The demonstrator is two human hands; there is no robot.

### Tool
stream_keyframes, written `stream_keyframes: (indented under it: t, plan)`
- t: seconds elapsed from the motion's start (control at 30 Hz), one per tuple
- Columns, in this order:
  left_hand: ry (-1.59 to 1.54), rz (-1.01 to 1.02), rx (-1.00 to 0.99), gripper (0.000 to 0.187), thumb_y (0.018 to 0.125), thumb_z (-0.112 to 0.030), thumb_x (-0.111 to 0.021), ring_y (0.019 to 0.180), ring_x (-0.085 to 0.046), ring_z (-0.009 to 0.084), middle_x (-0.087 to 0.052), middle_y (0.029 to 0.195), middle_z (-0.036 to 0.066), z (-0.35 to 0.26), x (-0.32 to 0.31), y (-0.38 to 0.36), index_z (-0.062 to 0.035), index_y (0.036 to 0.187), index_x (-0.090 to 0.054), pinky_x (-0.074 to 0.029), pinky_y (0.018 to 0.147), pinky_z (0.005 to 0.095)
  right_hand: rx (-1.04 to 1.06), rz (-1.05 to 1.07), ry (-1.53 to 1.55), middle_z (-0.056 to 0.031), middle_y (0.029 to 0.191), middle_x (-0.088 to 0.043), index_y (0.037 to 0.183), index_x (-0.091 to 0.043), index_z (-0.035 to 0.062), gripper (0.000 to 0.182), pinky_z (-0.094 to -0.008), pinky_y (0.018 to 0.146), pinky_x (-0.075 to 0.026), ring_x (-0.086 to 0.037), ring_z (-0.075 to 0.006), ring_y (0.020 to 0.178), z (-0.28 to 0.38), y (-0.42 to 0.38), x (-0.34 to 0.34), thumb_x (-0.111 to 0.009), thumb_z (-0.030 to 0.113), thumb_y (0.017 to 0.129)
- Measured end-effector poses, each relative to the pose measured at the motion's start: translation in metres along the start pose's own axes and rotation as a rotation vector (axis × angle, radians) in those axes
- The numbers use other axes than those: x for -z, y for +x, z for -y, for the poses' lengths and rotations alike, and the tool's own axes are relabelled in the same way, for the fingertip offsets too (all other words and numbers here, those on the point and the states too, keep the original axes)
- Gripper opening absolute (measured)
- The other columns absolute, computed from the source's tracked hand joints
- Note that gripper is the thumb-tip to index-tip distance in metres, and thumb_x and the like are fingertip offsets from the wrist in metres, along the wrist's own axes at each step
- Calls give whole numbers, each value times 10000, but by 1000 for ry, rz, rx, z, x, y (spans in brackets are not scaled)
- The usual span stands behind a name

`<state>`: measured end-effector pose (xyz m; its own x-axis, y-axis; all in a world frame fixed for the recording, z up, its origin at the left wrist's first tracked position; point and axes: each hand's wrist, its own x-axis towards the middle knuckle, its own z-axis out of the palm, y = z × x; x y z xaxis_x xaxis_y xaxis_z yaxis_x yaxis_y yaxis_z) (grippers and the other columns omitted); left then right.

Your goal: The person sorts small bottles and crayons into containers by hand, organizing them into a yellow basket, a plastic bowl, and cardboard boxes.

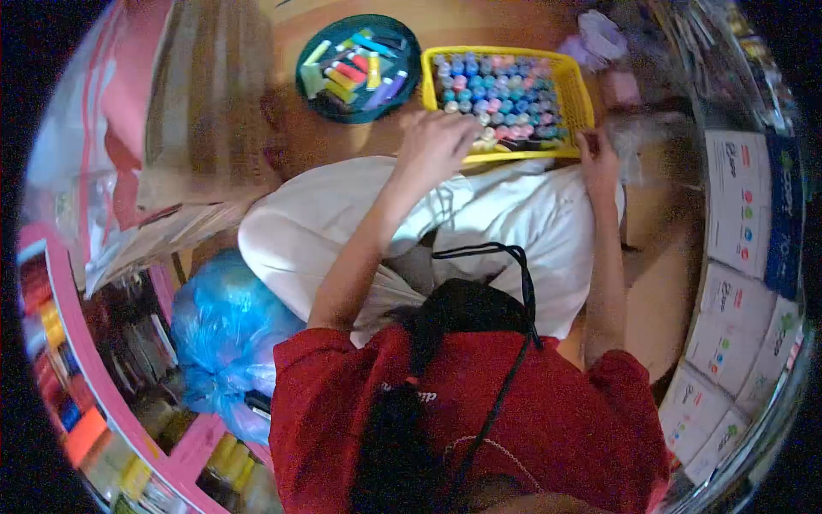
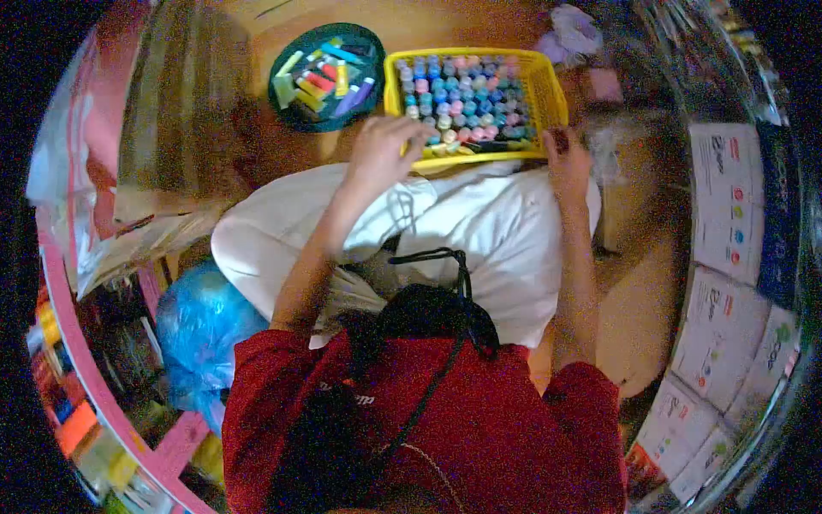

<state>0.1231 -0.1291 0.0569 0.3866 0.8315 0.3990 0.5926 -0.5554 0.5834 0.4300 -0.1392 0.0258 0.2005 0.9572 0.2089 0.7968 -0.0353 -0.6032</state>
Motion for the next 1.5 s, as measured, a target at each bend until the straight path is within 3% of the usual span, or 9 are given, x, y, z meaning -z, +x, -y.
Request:
stream_keyframes:
  t: [0.2, 0.3, 0.5, 0.63, 0.77, 0.9, 1.1, 1.17, 1.5]
  plan:
    - [311, -54, 531, 186, 785, -199, -523, 804, -602, 301, -624, 864, 132, 104, 48, 19, -95, 892, -634, -478, 670, 402, 9, -164, -37, -157, 804, -632, 953, -576, 34, 256, -366, 703, -469, -617, -292, 741, 14, -3, 2, -534, 265, 851]
    - [489, 1, 533, 220, 789, -184, -509, 803, -607, 282, -624, 875, 109, 156, 47, 32, -118, 977, -604, -480, 668, 402, 4, -140, -22, -161, 810, -631, 954, -577, 39, 250, -363, 695, -468, -617, -288, 742, 12, -1, 1, -514, 262, 861]
    - [1142, -48, -162, 262, 780, -154, -492, 901, -556, 191, -554, 1011, 37, 213, 2, 60, -141, 1036, -543, -455, 733, 361, -48, -143, 40, -148, 844, -626, 942, -578, 35, 242, -353, 693, -463, -608, -271, 764, 9, 1, -3, -513, 253, 861]
    - [1169, 116, -6, 274, 767, -172, -501, 947, -512, 201, -522, 1008, 44, 231, -2, 73, -101, 1030, -527, -430, 774, 365, -97, -128, 89, -128, 846, -625, 926, -584, 43, 218, -349, 689, -460, -603, -249, 760, -3, 4, -7, -516, 238, 858]
    - [1194, -14, -174, 214, 749, -183, -507, 911, -501, 201, -513, 948, 41, 236, 7, 72, -102, 946, -512, -394, 795, 350, -81, -114, 94, -124, 842, -626, 925, -587, 52, 193, -350, 671, -458, -596, -239, 734, -3, 4, -8, -518, 217, 854]
    - [1024, 68, 119, 238, 738, -162, -518, 907, -504, 225, -517, 940, 61, 249, 11, 64, -94, 966, -503, -397, 783, 373, -85, -123, 119, -116, 820, -630, 939, -588, 63, 188, -333, 615, -463, -590, -222, 664, 5, 3, -5, -515, 215, 856]
    - [87, -255, 548, 176, 778, -113, -542, 852, -538, 288, -568, 896, 117, 105, 7, 43, -58, 945, -527, -406, 743, 390, -13, -89, 106, -116, 850, -629, 976, -589, 66, 187, -293, 655, -465, -593, -192, 709, 18, 2, 1, -545, 189, 842]
    - [-36, -270, 106, 187, 785, -137, -574, 866, -551, 289, -581, 891, 123, 75, -14, 21, -62, 954, -548, -412, 736, 393, -14, 18, 214, -118, 878, -625, 991, -587, 61, 194, -286, 690, -461, -590, -193, 747, 45, -6, 9, -564, 162, 827]
    - [-214, -99, -39, 235, 742, -153, -633, 888, -542, 284, -573, 916, 109, -45, -45, 0, -73, 952, -562, -404, 811, 380, 133, 253, 456, -78, 813, -599, 905, -587, 6, 169, -277, 670, -438, -549, -160, 711, 93, -42, 3, -627, 97, 769]
